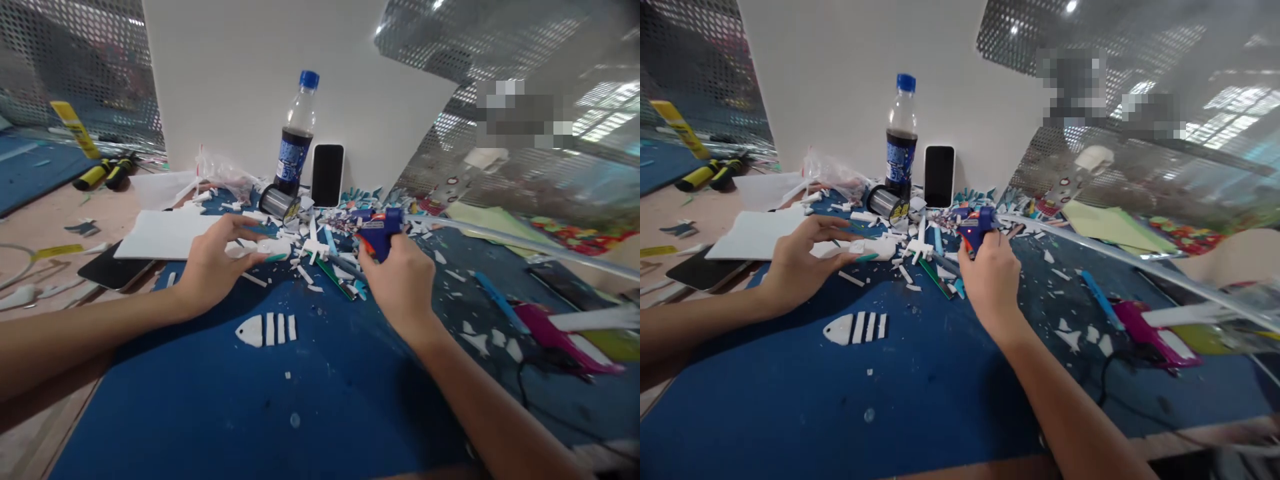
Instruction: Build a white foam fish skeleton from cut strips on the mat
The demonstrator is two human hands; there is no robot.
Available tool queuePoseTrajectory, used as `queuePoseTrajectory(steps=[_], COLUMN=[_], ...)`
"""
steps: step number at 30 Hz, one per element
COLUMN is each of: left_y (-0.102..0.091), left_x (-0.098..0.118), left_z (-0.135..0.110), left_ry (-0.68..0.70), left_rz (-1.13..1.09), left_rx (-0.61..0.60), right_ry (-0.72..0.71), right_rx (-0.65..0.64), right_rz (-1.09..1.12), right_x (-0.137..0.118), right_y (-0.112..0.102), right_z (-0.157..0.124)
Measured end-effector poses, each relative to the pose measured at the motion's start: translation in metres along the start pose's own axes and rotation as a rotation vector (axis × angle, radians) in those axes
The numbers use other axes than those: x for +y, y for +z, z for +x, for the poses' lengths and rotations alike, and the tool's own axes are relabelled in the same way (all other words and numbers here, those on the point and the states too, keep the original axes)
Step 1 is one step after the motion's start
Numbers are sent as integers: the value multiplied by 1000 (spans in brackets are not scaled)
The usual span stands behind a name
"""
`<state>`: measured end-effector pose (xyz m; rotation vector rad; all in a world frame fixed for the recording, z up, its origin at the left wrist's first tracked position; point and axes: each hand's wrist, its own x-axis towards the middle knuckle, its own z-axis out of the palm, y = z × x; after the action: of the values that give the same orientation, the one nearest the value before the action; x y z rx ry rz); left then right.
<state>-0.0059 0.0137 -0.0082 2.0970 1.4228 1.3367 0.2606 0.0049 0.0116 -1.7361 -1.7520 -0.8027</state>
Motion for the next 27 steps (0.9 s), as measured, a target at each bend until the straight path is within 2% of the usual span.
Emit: queuePoseTrajectory(steps=[7, 13, 16, 22, 27], left_y=[-1, -3, -4, -4, -6], left_x=[1, 0, 0, 2, 4], left_z=[2, 1, 1, 2, 2], left_ry=[-25, -12, -11, -11, -17], left_rz=[4, 19, 22, -25, -47], left_rx=[-80, -125, -147, -172, -189], right_ry=[364, 507, 584, 779, 848], right_rx=[-29, -7, -44, -243, -524], right_rz=[122, 122, 121, -21, -177], right_x=[27, 39, 45, 59, 74], right_y=[6, -7, -10, -21, -28], right_z=[16, 20, 21, 21, 15])
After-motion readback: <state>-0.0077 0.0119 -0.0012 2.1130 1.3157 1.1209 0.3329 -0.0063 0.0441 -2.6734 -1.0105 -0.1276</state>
